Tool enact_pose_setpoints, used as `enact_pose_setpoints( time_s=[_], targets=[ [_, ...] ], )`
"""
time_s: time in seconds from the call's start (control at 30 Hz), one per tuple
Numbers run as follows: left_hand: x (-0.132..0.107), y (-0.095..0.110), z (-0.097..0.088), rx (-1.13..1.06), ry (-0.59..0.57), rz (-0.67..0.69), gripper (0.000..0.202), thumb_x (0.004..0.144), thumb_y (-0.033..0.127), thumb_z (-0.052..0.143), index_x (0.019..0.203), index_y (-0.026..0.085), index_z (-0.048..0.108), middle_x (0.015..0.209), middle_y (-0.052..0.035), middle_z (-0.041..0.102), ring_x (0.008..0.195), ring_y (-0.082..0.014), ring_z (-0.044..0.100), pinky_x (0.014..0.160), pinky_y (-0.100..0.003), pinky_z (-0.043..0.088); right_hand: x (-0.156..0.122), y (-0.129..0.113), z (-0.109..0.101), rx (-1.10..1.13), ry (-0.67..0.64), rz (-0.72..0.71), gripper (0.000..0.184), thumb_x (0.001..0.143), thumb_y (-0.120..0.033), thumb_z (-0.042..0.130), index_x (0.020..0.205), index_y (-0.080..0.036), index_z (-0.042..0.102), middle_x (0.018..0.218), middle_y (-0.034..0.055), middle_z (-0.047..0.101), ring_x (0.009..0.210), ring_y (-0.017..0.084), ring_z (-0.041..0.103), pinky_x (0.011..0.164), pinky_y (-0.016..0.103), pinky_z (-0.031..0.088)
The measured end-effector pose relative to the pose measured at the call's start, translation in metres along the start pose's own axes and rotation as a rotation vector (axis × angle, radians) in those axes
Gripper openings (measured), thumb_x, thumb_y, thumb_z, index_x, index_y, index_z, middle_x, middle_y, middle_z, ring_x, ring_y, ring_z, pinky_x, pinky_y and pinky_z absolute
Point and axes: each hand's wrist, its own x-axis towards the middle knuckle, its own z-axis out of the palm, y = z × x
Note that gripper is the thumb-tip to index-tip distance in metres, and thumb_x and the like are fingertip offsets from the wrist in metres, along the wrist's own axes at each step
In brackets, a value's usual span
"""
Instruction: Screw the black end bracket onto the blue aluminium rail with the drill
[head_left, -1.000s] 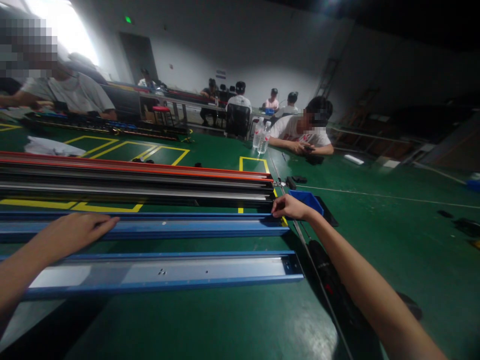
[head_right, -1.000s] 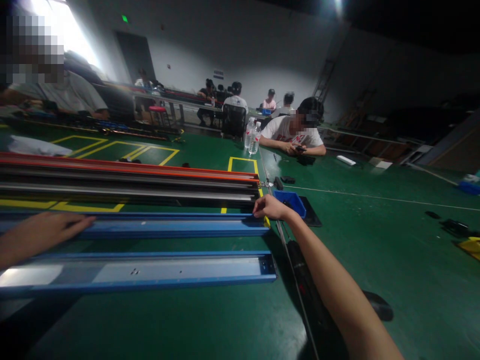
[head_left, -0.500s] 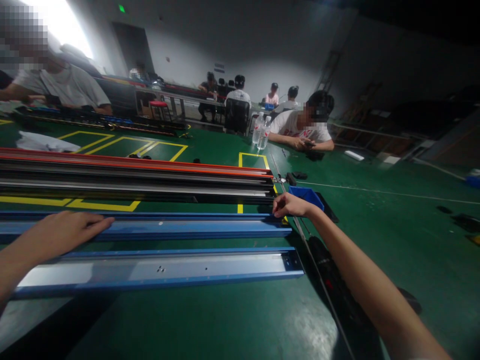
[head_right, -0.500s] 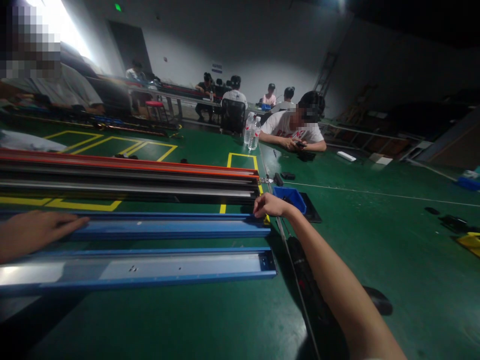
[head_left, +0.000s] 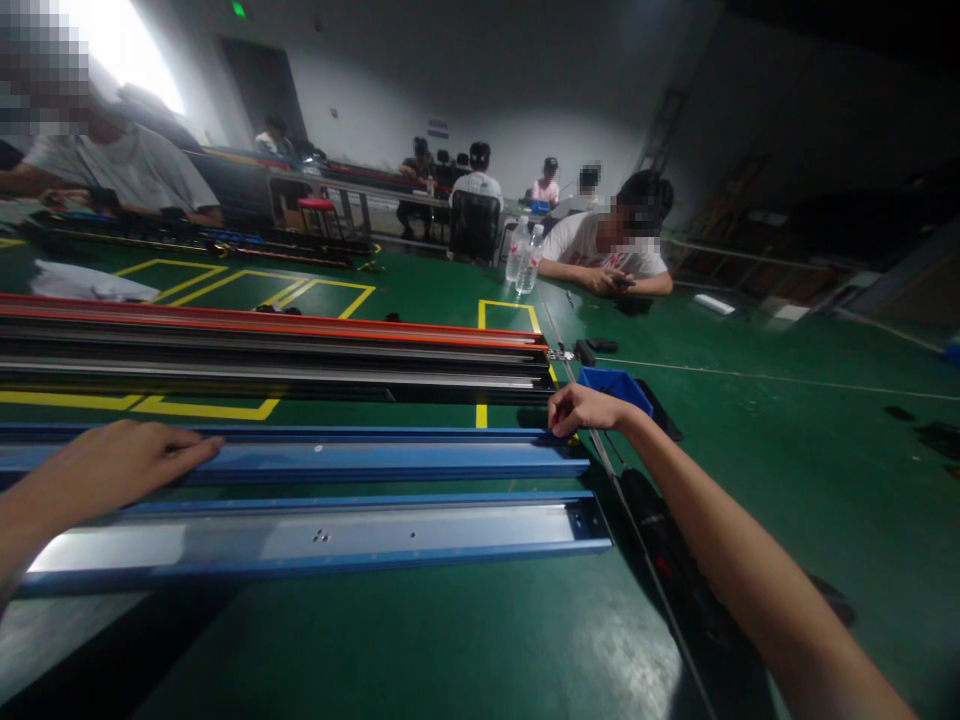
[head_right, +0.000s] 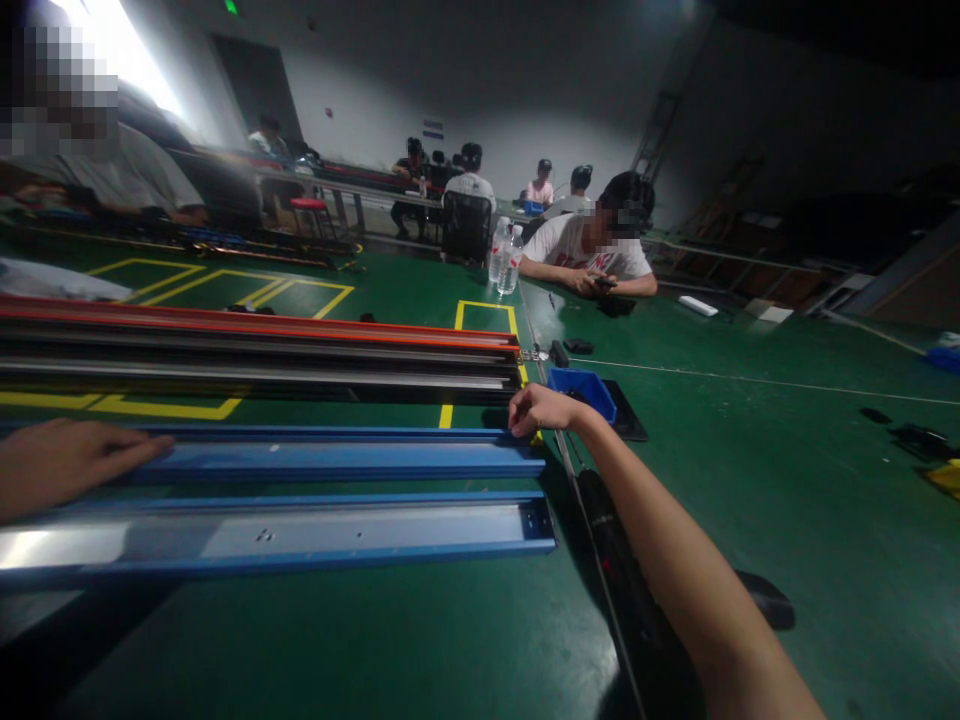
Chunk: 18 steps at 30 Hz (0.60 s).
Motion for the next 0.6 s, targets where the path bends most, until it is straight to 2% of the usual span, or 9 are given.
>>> enact_pose_setpoints(
  time_s=[0.1,0.23,0.37,0.53,0.6],
  targets=[
    [0.0002,0.0007,-0.0021,0.045,-0.145,-0.033,0.071,0.084,0.067,0.037,0.121,0.021,0.077,0.108,-0.0106,0.079,0.102,-0.0389,0.069,0.089,-0.048,0.051,-0.0016,-0.002,0.0004,-0.001,-0.028,0.001,0.02,0.054,-0.027,0.082,0.067,-0.016,0.072,0.063,0.0009,0.07,0.059,0.016,0.062,0.059,0.027,0.047],
    [-0.0017,0.003,-0.0047,0.074,-0.154,-0.033,0.073,0.088,0.065,0.031,0.121,0.019,0.077,0.11,-0.0125,0.078,0.099,-0.0373,0.069,0.089,-0.048,0.049,-0.0031,-0.0035,0.0009,-0.006,-0.06,-0.001,0.02,0.054,-0.026,0.083,0.069,-0.016,0.074,0.062,-0.0004,0.07,0.058,0.015,0.062,0.059,0.026,0.047],
    [-0.0033,0.0038,-0.0057,0.085,-0.152,-0.043,0.073,0.086,0.068,0.032,0.117,0.022,0.079,0.107,-0.012,0.079,0.098,-0.0385,0.07,0.088,-0.049,0.049,-0.0033,-0.0037,0.0009,-0.011,-0.084,-0.001,0.02,0.054,-0.026,0.083,0.069,-0.016,0.074,0.061,-0.0008,0.07,0.059,0.016,0.062,0.059,0.026,0.047],
    [-0.005,0.0044,-0.0058,0.063,-0.224,-0.049,0.073,0.088,0.071,0.028,0.108,0.026,0.082,0.104,-0.0093,0.079,0.098,-0.036,0.071,0.089,-0.047,0.049,-0.0027,-0.0027,0.0004,-0.016,-0.104,0.007,0.021,0.054,-0.026,0.083,0.07,-0.016,0.075,0.063,-0.0009,0.07,0.059,0.016,0.062,0.059,0.026,0.046],
    [-0.0057,0.0032,-0.0045,0.052,-0.198,-0.039,0.07,0.087,0.071,0.032,0.102,0.027,0.083,0.098,-0.0087,0.08,0.093,-0.0351,0.072,0.086,-0.046,0.051,-0.0028,-0.0026,0.0002,-0.015,-0.116,0.013,0.021,0.055,-0.026,0.083,0.071,-0.016,0.075,0.063,-0.001,0.07,0.059,0.015,0.062,0.059,0.026,0.046]
  ],
)
